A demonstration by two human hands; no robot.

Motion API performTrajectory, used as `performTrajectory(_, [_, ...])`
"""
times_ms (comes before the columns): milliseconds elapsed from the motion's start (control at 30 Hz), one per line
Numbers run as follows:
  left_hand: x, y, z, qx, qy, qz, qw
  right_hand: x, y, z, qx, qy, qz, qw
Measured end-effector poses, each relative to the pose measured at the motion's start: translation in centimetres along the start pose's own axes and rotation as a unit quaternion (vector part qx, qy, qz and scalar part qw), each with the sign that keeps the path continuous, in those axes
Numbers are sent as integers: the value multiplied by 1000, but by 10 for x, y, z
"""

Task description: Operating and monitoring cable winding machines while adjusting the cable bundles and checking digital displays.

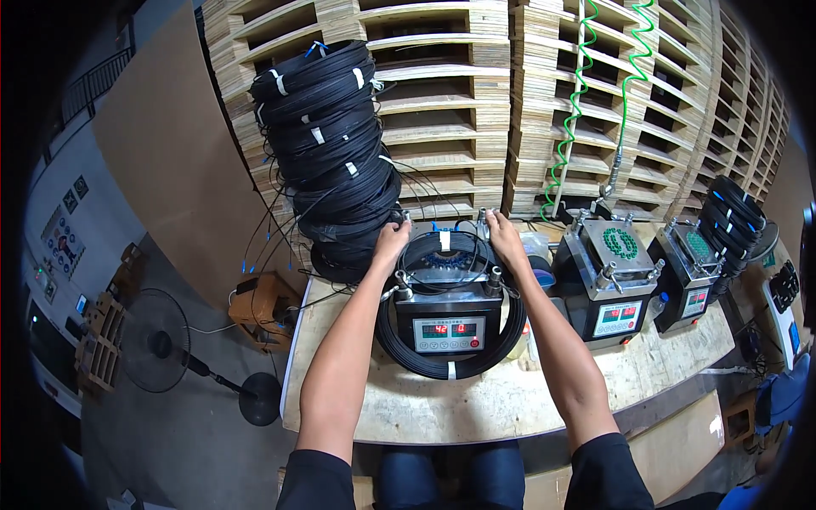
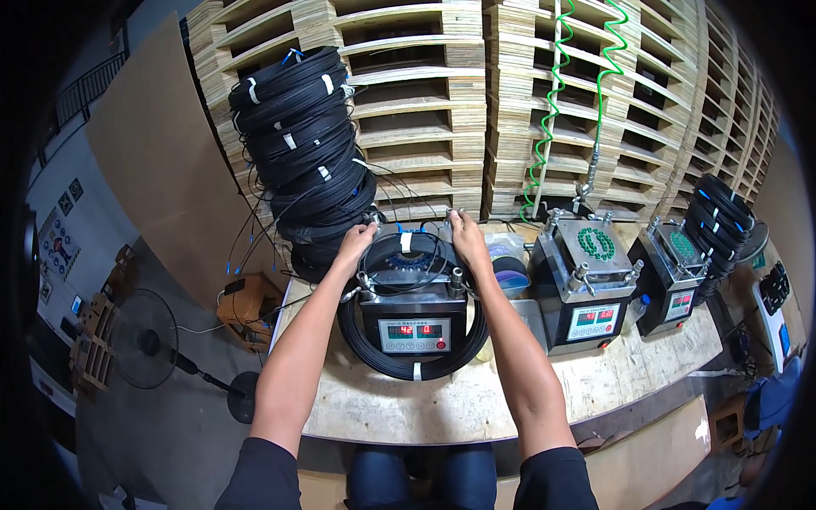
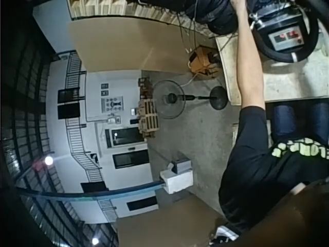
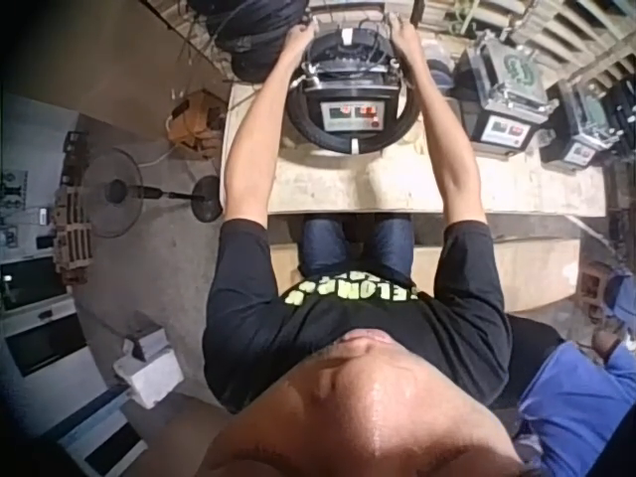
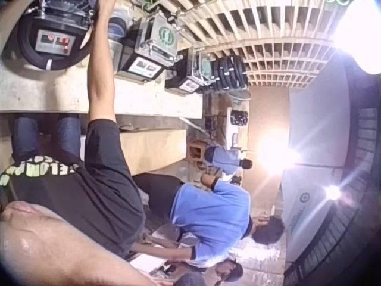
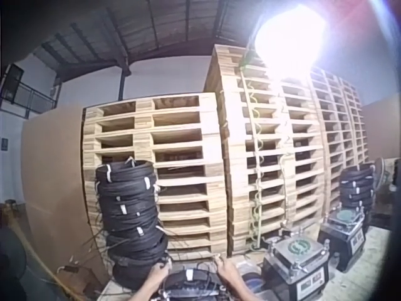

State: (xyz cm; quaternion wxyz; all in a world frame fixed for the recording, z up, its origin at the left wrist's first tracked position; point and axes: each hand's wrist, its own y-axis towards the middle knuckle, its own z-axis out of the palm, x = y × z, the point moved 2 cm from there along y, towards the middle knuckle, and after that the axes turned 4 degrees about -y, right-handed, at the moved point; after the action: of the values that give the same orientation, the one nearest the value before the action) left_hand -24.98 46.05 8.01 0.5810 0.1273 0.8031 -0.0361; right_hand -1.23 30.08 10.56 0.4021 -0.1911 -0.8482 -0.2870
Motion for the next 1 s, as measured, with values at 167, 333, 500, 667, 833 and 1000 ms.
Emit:
performTrajectory(167, [-8,-11,-5,-25,29,10,999,0,-1,2,3,52,1,999])
performTrajectory(333, [0,-2,-6,-11,19,41,999,4,-1,1,-5,42,22,999])
performTrajectory(500, [3,-1,-4,4,6,8,1000,21,-10,-4,7,-5,66,998])
performTrajectory(667, [5,3,-4,4,-3,-5,1000,18,-7,-5,43,-1,57,997])
performTrajectory(833, [-6,-9,-2,-28,23,-12,999,6,-3,0,39,37,27,998])
performTrajectory(1000, [-9,-9,2,-31,17,17,999,-7,4,0,13,61,20,998])
